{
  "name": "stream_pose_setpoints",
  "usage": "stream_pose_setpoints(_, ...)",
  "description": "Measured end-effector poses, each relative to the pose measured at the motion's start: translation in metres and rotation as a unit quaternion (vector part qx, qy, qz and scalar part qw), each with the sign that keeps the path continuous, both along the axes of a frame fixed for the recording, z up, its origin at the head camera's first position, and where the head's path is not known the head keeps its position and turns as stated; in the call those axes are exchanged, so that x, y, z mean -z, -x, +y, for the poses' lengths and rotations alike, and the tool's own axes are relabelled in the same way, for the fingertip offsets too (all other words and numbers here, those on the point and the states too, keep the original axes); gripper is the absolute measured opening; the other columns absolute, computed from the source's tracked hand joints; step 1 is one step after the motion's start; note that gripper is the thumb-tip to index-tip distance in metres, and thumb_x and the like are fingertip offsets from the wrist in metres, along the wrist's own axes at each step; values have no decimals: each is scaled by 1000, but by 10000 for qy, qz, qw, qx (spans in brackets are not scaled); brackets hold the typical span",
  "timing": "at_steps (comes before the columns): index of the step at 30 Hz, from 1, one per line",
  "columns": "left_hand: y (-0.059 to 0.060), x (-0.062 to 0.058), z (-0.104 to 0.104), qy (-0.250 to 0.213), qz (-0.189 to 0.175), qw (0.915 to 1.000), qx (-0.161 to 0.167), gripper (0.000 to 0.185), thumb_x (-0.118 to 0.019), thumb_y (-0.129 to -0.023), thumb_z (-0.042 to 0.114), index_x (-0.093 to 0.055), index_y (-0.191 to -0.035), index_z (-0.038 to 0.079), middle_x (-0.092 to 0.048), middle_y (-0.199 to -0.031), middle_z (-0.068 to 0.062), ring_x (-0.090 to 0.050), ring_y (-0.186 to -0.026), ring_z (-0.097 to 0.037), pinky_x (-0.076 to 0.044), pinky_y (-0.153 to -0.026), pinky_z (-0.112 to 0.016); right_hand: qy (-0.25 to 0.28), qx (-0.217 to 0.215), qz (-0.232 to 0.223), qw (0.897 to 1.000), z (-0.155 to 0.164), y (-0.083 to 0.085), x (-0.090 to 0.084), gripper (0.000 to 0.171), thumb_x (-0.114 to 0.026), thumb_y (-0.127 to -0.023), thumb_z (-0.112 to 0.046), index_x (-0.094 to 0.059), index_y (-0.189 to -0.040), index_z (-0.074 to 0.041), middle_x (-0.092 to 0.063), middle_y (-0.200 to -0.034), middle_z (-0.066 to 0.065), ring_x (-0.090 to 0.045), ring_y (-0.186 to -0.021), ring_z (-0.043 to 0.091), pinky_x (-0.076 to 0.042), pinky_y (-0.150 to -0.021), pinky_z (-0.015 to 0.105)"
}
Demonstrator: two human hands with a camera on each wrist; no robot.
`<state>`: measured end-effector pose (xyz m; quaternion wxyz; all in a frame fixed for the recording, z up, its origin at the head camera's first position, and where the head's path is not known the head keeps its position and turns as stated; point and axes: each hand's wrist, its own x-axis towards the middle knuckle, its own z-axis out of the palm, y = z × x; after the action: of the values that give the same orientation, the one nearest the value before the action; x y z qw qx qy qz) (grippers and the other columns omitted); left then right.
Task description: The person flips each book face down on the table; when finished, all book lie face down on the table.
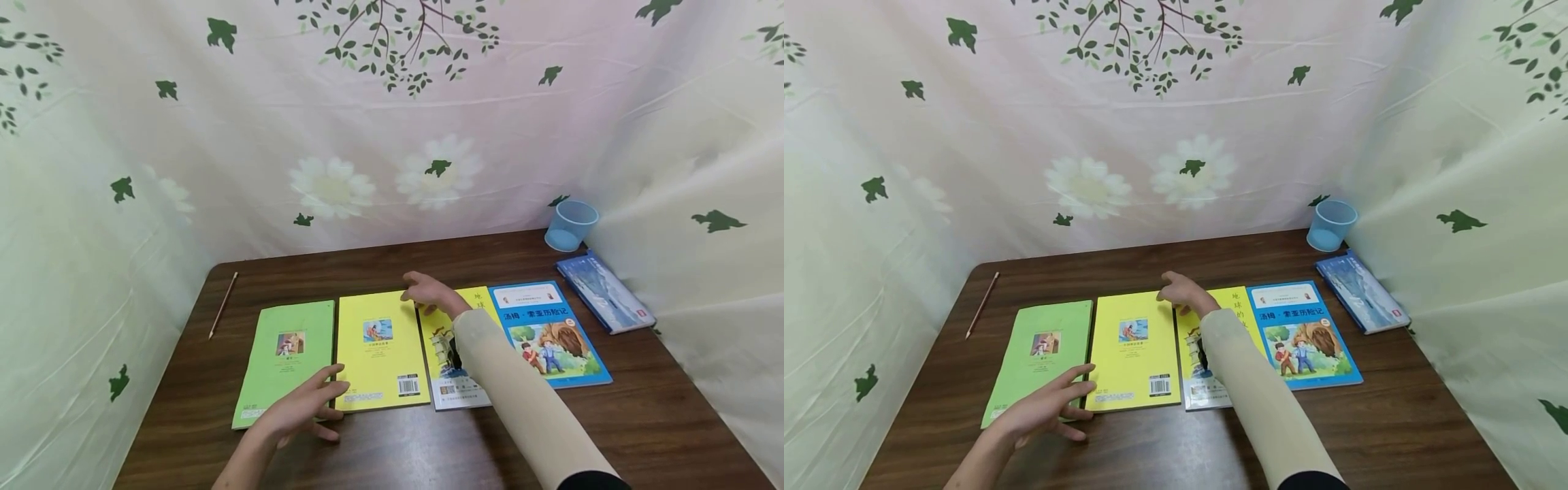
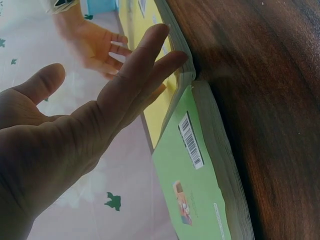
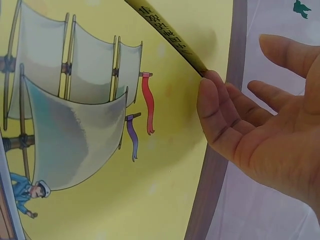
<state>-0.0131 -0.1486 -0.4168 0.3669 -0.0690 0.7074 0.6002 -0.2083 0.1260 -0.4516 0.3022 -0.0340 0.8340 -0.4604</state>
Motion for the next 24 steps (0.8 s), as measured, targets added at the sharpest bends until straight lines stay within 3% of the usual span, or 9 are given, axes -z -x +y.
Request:
stream_pose_setpoints(3, 1, 0, 0, 70, -4, 10000, -43, 83, -58, -99, 47, -16, -159, 8, -22, -158, -35, -56, -120, -53, -61, -78, -51, -31, -21, -17, 10000, 0, 1, 0, 68, -56, -101, -22, -24, -160, -18, -37, -69, 2, -38, -68, 23, -48, -75, 42)
stream_pose_setpoints(10, 1, 1, 1, 190, -24, 9998, -62, 80, -56, -100, 46, -18, -159, 8, -26, -157, -35, -58, -118, -51, -61, -77, -52, -58, 27, -70, 10000, -1, 0, 0, 68, -59, -100, -22, -26, -159, -20, -47, -88, 9, -49, -83, 25, -50, -76, 43)
stream_pose_setpoints(15, 1, 2, 0, 240, -7, 9997, -45, 82, -57, -99, 48, -18, -159, 8, -28, -156, -34, -62, -114, -44, -61, -77, -50, -10, -29, -99, 9999, -1, 0, 1, 69, -58, -100, -22, -24, -160, -21, -46, -87, 10, -50, -86, 27, -52, -81, 45)
stream_pose_setpoints(21, 0, 2, -3, 150, 28, 9999, 61, 85, -58, -98, 51, -18, -159, 6, -29, -156, -35, -64, -113, -42, -62, -77, -49, 5, -2, -87, 10000, 0, 0, 3, 69, -58, -100, -23, -25, -160, -22, -53, -129, 14, -53, -100, 26, -53, -81, 45)
stream_pose_setpoints(24, 0, 2, -3, 144, 56, 9998, 82, 86, -58, -98, 52, -19, -158, 5, -31, -155, -34, -64, -113, -41, -62, -76, -48, 22, -5, -76, 10000, 0, -1, 2, 69, -59, -99, -24, -25, -160, -21, -51, -136, 17, -54, -102, 27, -53, -81, 44)
